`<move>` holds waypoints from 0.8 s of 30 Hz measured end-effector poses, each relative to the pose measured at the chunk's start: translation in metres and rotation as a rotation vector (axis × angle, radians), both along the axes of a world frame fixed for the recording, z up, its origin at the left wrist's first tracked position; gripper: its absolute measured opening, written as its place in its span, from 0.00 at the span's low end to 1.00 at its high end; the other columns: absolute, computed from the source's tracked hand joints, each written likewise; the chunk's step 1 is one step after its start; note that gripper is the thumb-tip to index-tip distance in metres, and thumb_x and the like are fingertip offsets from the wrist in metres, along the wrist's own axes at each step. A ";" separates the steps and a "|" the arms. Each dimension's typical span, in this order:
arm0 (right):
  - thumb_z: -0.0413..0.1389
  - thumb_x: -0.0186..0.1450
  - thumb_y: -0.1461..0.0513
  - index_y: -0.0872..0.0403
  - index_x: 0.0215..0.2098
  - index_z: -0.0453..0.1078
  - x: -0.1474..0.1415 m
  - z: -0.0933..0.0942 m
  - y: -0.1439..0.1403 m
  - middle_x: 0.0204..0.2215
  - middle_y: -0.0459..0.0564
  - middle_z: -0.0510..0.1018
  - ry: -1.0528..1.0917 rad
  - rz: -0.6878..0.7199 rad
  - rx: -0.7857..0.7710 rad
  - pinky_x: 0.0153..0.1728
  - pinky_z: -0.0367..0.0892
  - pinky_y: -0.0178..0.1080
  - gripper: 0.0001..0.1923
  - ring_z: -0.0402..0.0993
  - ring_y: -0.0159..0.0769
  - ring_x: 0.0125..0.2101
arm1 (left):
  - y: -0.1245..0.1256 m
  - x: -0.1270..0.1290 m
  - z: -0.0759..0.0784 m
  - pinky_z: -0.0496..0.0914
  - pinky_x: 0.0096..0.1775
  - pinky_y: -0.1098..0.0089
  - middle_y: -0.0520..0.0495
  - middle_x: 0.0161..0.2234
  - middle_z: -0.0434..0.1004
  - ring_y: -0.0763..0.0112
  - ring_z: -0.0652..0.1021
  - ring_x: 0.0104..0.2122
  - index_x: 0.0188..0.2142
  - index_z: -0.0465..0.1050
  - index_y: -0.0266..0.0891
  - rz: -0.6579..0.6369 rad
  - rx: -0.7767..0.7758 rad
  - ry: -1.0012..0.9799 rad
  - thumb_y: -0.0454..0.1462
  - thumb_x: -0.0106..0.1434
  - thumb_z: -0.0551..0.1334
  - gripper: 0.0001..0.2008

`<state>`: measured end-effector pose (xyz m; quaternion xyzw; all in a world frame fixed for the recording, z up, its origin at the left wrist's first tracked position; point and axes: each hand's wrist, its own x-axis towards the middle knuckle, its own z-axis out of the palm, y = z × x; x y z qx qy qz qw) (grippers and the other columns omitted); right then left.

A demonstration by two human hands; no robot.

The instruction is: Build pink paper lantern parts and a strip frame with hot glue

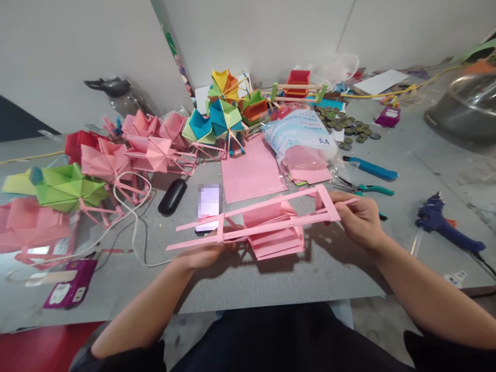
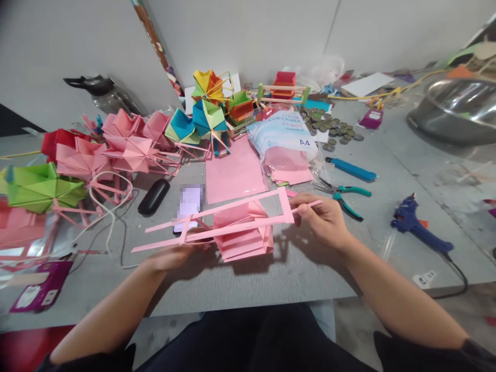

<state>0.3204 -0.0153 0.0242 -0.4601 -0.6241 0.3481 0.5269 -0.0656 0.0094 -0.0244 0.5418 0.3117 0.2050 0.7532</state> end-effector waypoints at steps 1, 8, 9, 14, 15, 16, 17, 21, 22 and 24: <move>0.63 0.68 0.37 0.50 0.33 0.83 0.000 -0.001 0.000 0.24 0.50 0.82 0.010 -0.022 -0.009 0.24 0.72 0.40 0.27 0.75 0.37 0.20 | 0.000 0.001 0.002 0.71 0.62 0.62 0.42 0.56 0.83 0.58 0.79 0.60 0.56 0.82 0.44 0.026 -0.010 -0.034 0.49 0.69 0.73 0.20; 0.73 0.62 0.44 0.49 0.31 0.78 -0.003 -0.001 0.003 0.19 0.43 0.76 0.128 -0.121 -0.049 0.17 0.63 0.34 0.20 0.67 0.30 0.16 | 0.002 -0.002 -0.001 0.71 0.61 0.58 0.37 0.58 0.82 0.55 0.79 0.57 0.56 0.83 0.41 -0.038 0.225 0.024 0.55 0.72 0.68 0.24; 0.73 0.62 0.44 0.49 0.31 0.78 -0.002 -0.001 0.004 0.20 0.43 0.77 0.131 -0.103 -0.045 0.17 0.62 0.34 0.20 0.66 0.30 0.16 | 0.003 -0.002 0.000 0.70 0.62 0.58 0.36 0.58 0.82 0.53 0.78 0.58 0.55 0.84 0.41 -0.067 0.309 0.086 0.54 0.73 0.66 0.23; 0.75 0.59 0.43 0.50 0.27 0.77 0.004 0.000 0.008 0.27 0.49 0.83 0.126 -0.058 0.010 0.25 0.69 0.37 0.22 0.75 0.34 0.24 | 0.004 0.010 0.010 0.71 0.58 0.59 0.38 0.53 0.83 0.56 0.79 0.53 0.52 0.84 0.42 -0.089 0.298 0.124 0.54 0.76 0.62 0.21; 0.75 0.59 0.44 0.50 0.27 0.77 0.004 0.001 0.009 0.27 0.50 0.83 0.129 -0.047 0.005 0.27 0.71 0.37 0.22 0.76 0.35 0.26 | 0.003 0.013 0.012 0.71 0.58 0.58 0.39 0.51 0.84 0.57 0.79 0.51 0.51 0.84 0.41 -0.087 0.247 0.091 0.54 0.76 0.62 0.22; 0.76 0.59 0.44 0.50 0.26 0.77 0.005 0.001 0.009 0.27 0.50 0.84 0.136 -0.023 -0.004 0.28 0.72 0.38 0.22 0.77 0.36 0.26 | 0.002 0.015 0.014 0.71 0.58 0.58 0.40 0.49 0.84 0.57 0.79 0.51 0.50 0.84 0.41 -0.083 0.212 0.069 0.54 0.75 0.62 0.21; 0.76 0.58 0.44 0.50 0.26 0.77 0.005 0.002 0.008 0.27 0.51 0.84 0.146 0.009 -0.013 0.28 0.72 0.39 0.23 0.77 0.36 0.26 | 0.001 0.017 0.015 0.71 0.57 0.58 0.40 0.48 0.84 0.57 0.79 0.50 0.49 0.84 0.41 -0.078 0.197 0.063 0.54 0.74 0.63 0.21; 0.76 0.57 0.44 0.49 0.27 0.78 0.003 0.006 0.007 0.26 0.50 0.83 0.201 0.090 0.009 0.26 0.71 0.40 0.22 0.76 0.38 0.24 | 0.000 0.014 0.018 0.70 0.42 0.66 0.43 0.41 0.82 0.63 0.75 0.39 0.43 0.83 0.42 -0.052 0.224 0.170 0.55 0.69 0.68 0.19; 0.76 0.58 0.44 0.49 0.27 0.78 0.002 0.006 0.007 0.25 0.50 0.83 0.209 0.091 0.026 0.26 0.71 0.40 0.21 0.77 0.38 0.25 | 0.000 0.013 0.019 0.68 0.37 0.67 0.44 0.38 0.80 0.66 0.72 0.35 0.41 0.83 0.41 -0.068 0.231 0.192 0.55 0.69 0.68 0.20; 0.76 0.59 0.46 0.49 0.29 0.79 0.000 0.007 0.007 0.25 0.49 0.82 0.215 0.093 0.052 0.25 0.70 0.39 0.19 0.77 0.37 0.25 | 0.000 0.015 0.023 0.61 0.32 0.67 0.47 0.32 0.76 0.70 0.66 0.30 0.37 0.82 0.40 -0.119 0.213 0.198 0.57 0.68 0.68 0.22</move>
